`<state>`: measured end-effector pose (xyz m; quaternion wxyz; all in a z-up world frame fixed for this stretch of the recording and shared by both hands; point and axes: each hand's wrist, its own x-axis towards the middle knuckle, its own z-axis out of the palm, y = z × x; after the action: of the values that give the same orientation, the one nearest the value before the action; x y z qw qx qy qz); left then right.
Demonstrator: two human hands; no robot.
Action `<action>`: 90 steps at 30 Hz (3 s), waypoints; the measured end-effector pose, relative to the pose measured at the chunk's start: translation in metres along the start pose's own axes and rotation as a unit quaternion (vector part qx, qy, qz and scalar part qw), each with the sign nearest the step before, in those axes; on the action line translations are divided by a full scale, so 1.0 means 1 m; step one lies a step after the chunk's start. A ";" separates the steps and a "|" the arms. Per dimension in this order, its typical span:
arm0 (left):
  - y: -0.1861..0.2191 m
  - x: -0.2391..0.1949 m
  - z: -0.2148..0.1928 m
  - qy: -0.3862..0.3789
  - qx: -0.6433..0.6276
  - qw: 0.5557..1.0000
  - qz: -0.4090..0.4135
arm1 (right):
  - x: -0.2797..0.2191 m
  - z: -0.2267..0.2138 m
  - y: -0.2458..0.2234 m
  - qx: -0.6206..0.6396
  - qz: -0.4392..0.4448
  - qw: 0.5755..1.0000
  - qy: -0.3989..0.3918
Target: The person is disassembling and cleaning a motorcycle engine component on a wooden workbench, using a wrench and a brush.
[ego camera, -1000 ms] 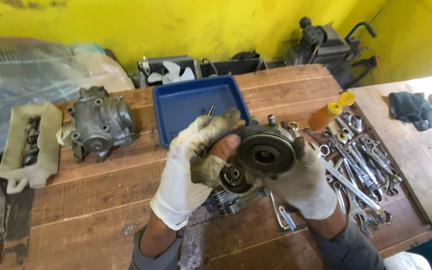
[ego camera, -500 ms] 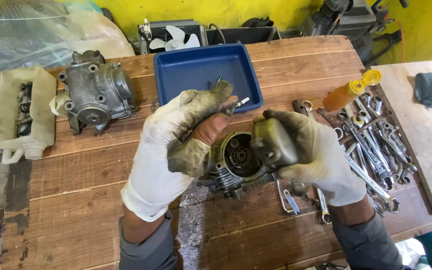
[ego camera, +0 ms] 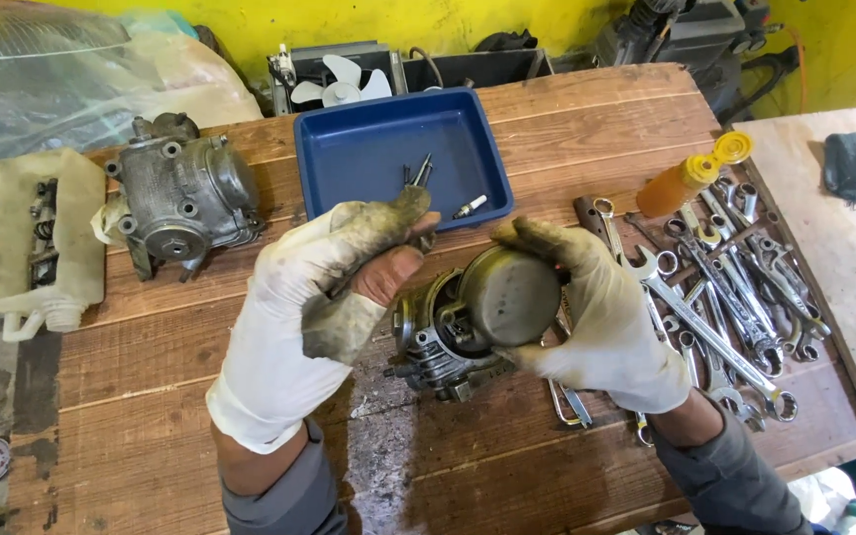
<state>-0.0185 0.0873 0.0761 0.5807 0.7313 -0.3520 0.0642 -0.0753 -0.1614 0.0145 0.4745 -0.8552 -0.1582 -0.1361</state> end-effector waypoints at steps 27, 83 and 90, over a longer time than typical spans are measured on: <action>-0.060 -0.116 0.101 0.029 0.175 0.980 -0.086 | -0.002 -0.028 0.041 -0.026 0.020 0.996 0.083; -0.080 -0.148 0.190 0.339 0.087 0.936 -0.052 | -0.047 0.002 0.092 -0.014 -0.169 0.967 0.192; -0.060 -0.126 0.144 0.219 0.138 0.966 -0.010 | -0.039 -0.002 0.063 0.040 -0.008 0.990 0.139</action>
<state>-0.1222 0.0193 -0.0815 0.5380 0.7756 -0.1969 0.2650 -0.0857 -0.2001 -0.0477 0.5245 -0.8071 -0.1034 -0.2507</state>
